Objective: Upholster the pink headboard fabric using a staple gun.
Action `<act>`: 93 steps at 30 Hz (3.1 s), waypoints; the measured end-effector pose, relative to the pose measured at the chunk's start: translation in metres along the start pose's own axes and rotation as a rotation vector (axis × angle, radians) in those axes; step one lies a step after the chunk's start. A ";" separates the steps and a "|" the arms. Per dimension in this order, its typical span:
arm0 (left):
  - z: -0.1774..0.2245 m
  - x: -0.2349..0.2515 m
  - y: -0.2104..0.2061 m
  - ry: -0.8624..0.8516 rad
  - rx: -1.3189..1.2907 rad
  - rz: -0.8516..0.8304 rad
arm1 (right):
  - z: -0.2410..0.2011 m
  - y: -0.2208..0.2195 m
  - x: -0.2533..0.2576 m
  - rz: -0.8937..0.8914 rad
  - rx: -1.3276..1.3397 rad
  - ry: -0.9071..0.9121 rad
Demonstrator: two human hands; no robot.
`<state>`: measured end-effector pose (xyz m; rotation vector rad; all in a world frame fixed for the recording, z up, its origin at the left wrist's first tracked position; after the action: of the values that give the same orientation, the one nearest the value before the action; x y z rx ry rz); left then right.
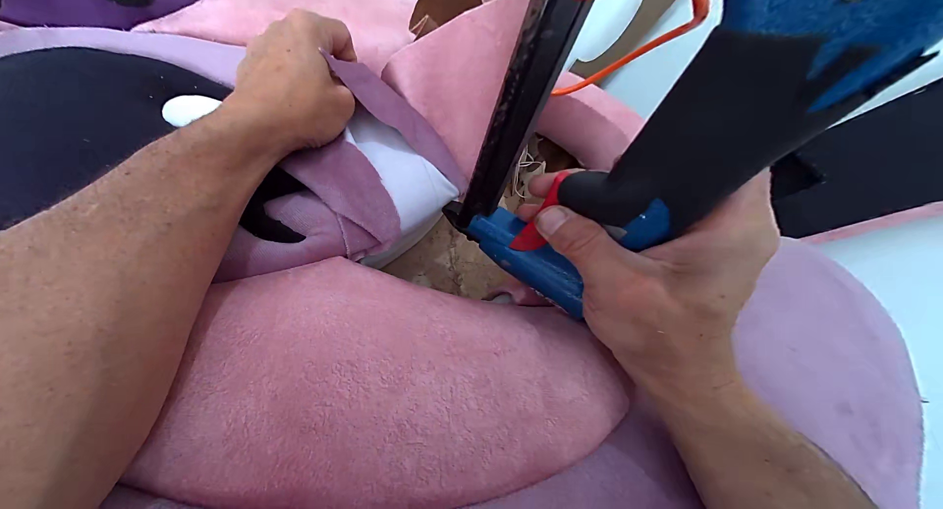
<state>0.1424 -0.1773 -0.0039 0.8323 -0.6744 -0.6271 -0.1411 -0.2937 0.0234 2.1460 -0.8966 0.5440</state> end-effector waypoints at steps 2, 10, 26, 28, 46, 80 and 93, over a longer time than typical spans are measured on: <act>0.000 0.000 0.000 0.010 -0.002 -0.002 | 0.000 0.000 0.000 -0.001 0.023 0.001; 0.001 0.000 0.000 0.016 -0.004 -0.012 | -0.001 0.000 0.000 0.002 0.054 -0.001; 0.001 -0.002 0.001 0.033 -0.001 -0.022 | -0.010 -0.001 -0.006 0.023 -0.006 -0.023; 0.001 -0.001 0.000 0.027 -0.006 -0.018 | -0.012 0.000 -0.006 0.038 -0.016 -0.008; -0.001 0.002 -0.002 0.079 -0.003 -0.033 | -0.015 -0.004 -0.005 0.047 -0.065 -0.015; 0.002 -0.001 -0.002 0.089 0.013 -0.036 | -0.042 -0.013 -0.013 0.054 -0.212 -0.043; 0.002 0.000 0.001 0.069 -0.023 -0.035 | -0.052 -0.003 -0.018 0.047 -0.238 -0.093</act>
<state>0.1410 -0.1772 -0.0023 0.8421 -0.5904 -0.6337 -0.1559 -0.2455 0.0446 1.9509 -1.0123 0.3438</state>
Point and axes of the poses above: each hand's wrist, its own x-axis towards the middle knuckle, its own y-axis out of the back of the hand, z = x × y, the point moved 7 cm from there along x, towards the middle knuckle, and after that the axes turned 1 degree about -y, right-handed, at the moved point
